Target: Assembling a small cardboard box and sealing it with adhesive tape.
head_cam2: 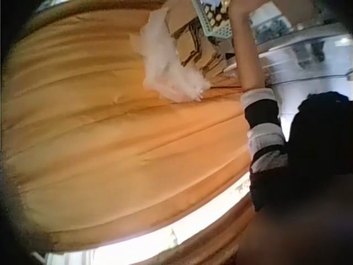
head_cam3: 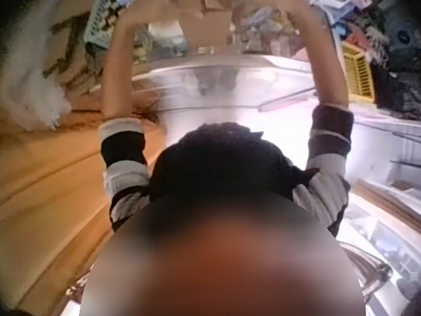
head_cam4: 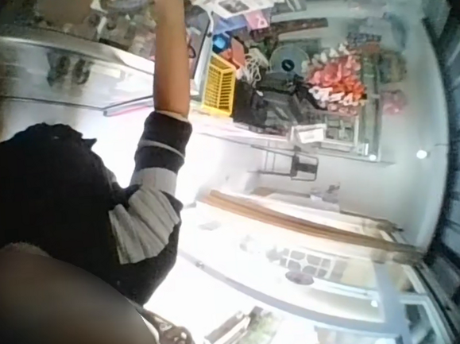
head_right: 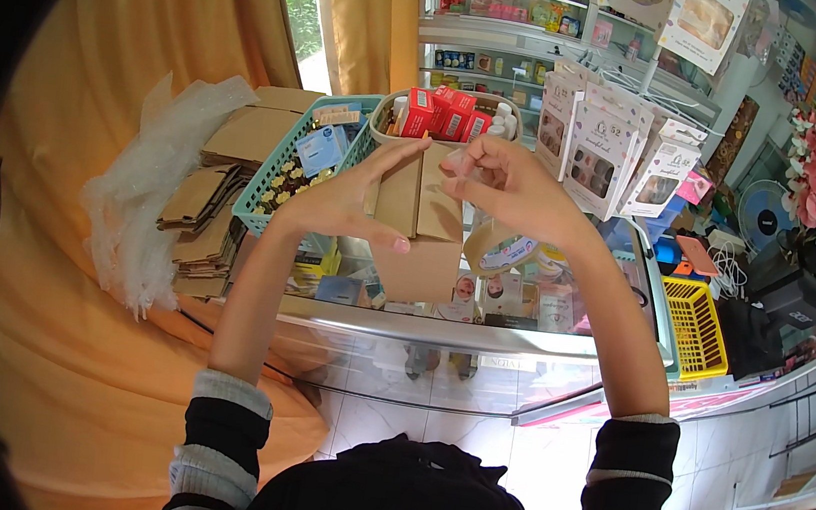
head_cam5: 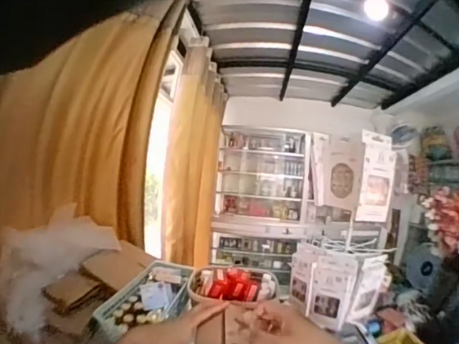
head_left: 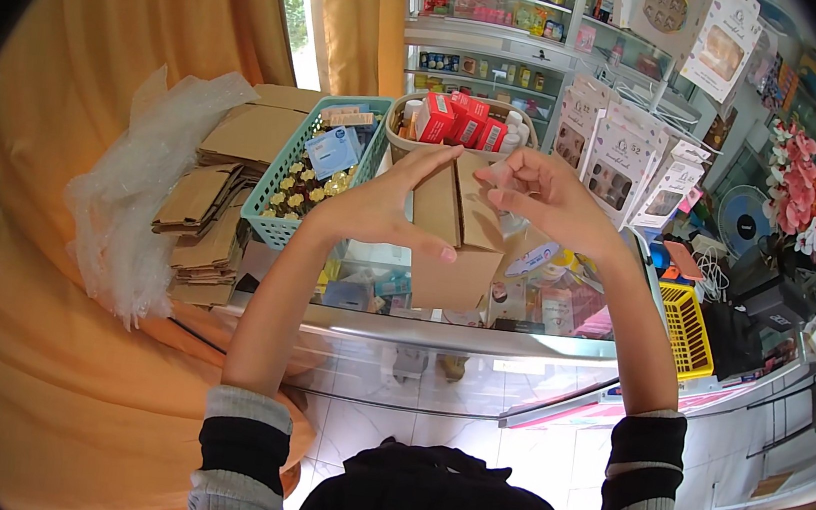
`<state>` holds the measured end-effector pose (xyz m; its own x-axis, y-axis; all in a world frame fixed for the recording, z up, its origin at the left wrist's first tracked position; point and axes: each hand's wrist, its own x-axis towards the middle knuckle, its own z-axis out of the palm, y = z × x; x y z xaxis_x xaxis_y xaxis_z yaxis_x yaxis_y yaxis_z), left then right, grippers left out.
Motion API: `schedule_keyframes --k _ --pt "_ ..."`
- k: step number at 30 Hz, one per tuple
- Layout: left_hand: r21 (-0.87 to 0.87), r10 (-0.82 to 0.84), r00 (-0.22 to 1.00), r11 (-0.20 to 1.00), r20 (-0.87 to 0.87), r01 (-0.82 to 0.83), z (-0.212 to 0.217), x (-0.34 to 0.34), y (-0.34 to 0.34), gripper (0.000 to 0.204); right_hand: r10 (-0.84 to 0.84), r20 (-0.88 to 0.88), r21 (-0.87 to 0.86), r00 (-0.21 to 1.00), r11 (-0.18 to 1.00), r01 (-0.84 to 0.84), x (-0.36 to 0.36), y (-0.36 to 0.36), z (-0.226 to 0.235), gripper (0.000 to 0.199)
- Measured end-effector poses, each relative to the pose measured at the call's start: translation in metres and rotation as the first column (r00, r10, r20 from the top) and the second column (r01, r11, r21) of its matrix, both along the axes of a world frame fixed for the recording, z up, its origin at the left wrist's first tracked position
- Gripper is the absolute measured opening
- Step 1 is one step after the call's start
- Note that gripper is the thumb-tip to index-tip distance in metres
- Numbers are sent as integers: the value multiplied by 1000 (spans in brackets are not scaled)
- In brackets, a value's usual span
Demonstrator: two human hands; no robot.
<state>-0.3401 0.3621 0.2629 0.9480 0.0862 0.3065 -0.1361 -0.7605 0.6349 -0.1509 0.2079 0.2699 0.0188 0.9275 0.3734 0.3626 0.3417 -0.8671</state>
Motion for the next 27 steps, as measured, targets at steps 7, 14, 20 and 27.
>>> schedule_keyframes --k 7,14,20,27 --pt "0 -9 1000 1000 6 9 -5 4 4 120 -165 262 -52 951 981 185 -15 -22 13 51" --pt "-67 -19 998 997 51 23 -3 -1 0 120 -239 372 -68 897 957 282 -27 -23 13 58" --pt "-96 -49 998 994 37 52 -2 -2 0 119 -219 385 -102 896 955 277 -27 -20 13 58" --pt "-31 -57 998 998 37 58 -4 -2 2 104 -196 352 -92 915 966 242 -24 -19 8 59"
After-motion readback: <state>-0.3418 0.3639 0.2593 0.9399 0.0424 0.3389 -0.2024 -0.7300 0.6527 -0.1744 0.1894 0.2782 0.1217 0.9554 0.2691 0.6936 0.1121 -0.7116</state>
